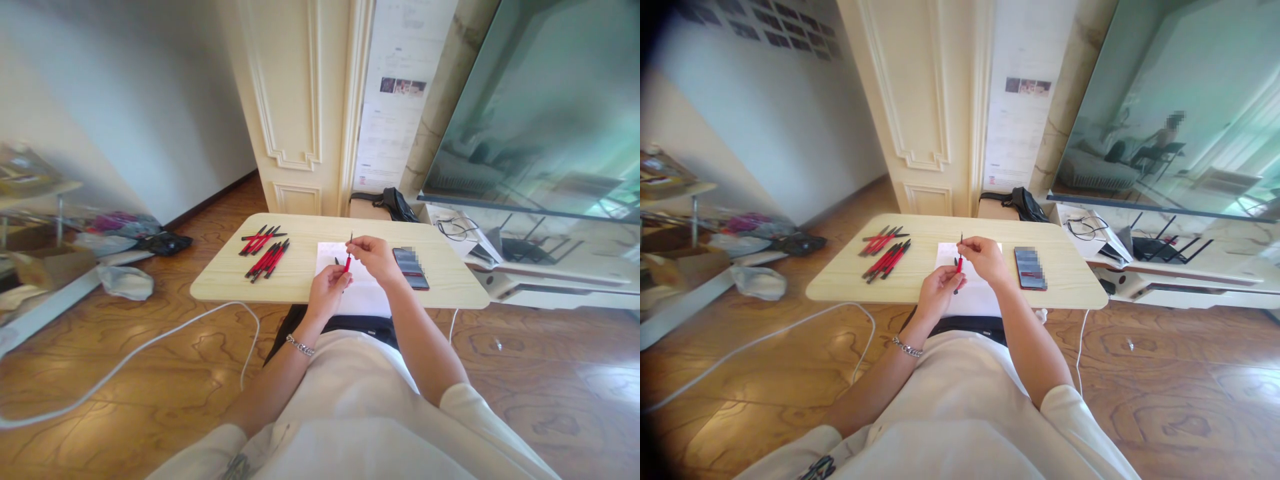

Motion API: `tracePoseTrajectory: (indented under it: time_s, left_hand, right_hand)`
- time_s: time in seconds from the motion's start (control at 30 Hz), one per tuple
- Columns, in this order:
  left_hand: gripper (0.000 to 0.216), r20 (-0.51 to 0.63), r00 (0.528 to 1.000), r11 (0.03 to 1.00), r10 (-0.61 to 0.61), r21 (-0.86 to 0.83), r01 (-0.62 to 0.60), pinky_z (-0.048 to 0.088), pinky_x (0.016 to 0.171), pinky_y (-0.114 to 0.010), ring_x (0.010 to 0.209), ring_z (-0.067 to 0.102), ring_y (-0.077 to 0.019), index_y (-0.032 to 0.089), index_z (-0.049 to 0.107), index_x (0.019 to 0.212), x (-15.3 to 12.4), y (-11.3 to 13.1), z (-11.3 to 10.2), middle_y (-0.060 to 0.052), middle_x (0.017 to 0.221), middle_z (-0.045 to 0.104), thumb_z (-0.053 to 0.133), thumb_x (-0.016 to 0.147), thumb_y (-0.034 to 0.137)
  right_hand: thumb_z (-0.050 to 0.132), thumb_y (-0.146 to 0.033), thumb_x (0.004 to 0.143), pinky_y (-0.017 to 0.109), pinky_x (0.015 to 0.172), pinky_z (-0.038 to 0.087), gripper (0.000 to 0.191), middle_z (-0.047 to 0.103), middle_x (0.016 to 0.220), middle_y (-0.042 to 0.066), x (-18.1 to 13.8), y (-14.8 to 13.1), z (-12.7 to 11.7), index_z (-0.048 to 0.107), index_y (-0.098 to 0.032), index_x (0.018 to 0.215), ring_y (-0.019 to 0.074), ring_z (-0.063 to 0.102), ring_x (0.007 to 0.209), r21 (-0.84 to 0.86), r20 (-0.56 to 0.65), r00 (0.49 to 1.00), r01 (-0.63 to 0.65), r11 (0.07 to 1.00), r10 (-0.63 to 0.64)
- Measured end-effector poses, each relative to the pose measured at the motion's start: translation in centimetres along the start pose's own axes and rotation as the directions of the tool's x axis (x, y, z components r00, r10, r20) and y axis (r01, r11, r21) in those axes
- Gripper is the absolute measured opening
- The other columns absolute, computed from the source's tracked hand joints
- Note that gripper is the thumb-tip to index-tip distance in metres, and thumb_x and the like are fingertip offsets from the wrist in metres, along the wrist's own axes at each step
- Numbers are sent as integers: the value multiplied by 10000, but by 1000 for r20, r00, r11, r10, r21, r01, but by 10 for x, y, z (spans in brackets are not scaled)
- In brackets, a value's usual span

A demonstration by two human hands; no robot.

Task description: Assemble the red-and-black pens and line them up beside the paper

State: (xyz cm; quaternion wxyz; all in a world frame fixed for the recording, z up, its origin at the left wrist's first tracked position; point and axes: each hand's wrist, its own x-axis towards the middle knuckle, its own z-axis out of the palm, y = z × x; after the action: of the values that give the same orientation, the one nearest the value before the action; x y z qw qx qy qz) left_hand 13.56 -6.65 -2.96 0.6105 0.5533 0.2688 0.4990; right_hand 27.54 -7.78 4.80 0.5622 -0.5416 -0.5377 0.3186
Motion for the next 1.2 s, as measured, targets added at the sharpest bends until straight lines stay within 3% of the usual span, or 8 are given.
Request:
tracePoseTrajectory:
  time_s: [0.1, 0.4, 0.67, 0.93, 1.03, 1.1, 1.2]
  left_hand:
    - [334, -12, 1000, 1000, -8, -4, 8, 526, 711, -321, 724, 683, -179, 137, 629, 944, 0, 1, 0, -81, 806, 712, 735, 733, 372]
    - [331, -24, 999, 999, -25, -23, 24, 523, 711, -325, 707, 680, -176, 135, 628, 919, 0, 2, -2, -71, 792, 710, 759, 707, 353]
    - [323, -21, 998, 998, -53, -34, 52, 521, 705, -322, 695, 681, -173, 127, 626, 928, 0, 5, -2, -74, 784, 710, 750, 721, 341]
    - [323, -60, 997, 998, -41, -45, 39, 524, 705, -325, 704, 690, -183, 127, 637, 905, 1, 7, -4, -77, 776, 712, 772, 699, 335]
    - [336, -79, 996, 998, -33, -55, 29, 529, 710, -328, 708, 690, -181, 125, 636, 910, 3, 5, -6, -81, 790, 714, 776, 696, 343]
    - [350, -78, 996, 997, -35, -74, 29, 535, 721, -334, 719, 691, -181, 125, 632, 922, 4, 4, -8, -81, 800, 714, 775, 697, 351]
    - [363, -88, 995, 997, -39, -75, 32, 544, 744, -348, 739, 694, -188, 127, 628, 939, 5, 3, -10, -77, 804, 713, 770, 703, 362]
  right_hand:
    - [664, -456, 697, 237, 538, 371, 329, 630, 678, 18, -4, 1, 1, 686, -139, 785, 111, 488, 592, -47, 63, 998, -5, 999, 8]
    - [677, -437, 704, 230, 515, 342, 306, 595, 610, -4, 1, 14, 2, 689, -138, 763, 99, 460, 543, -81, 30, 999, -7, 997, 9]
    - [634, -429, 746, 244, 583, 401, 295, 629, 662, 11, 2, 19, 3, 703, -148, 795, 124, 522, 610, -100, 52, 998, 32, 995, -27]
    - [659, -450, 735, 233, 556, 401, 310, 629, 644, 12, 1, 23, 5, 686, -147, 793, 118, 524, 584, -107, 39, 999, 30, 994, -26]
    - [647, -474, 753, 219, 535, 393, 370, 661, 703, 25, 4, 26, 1, 692, -145, 918, 119, 547, 601, -103, 121, 993, 21, 994, -9]
    - [588, -464, 808, 218, 550, 406, 385, 693, 790, 42, 10, 32, -2, 684, -152, 1013, 125, 580, 643, -156, 152, 988, 2, 988, 22]
    - [543, -370, 850, 240, 667, 444, 287, 716, 881, 62, 18, 45, -2, 709, -158, 951, 150, 627, 757, -451, 65, 994, -48, 891, 87]
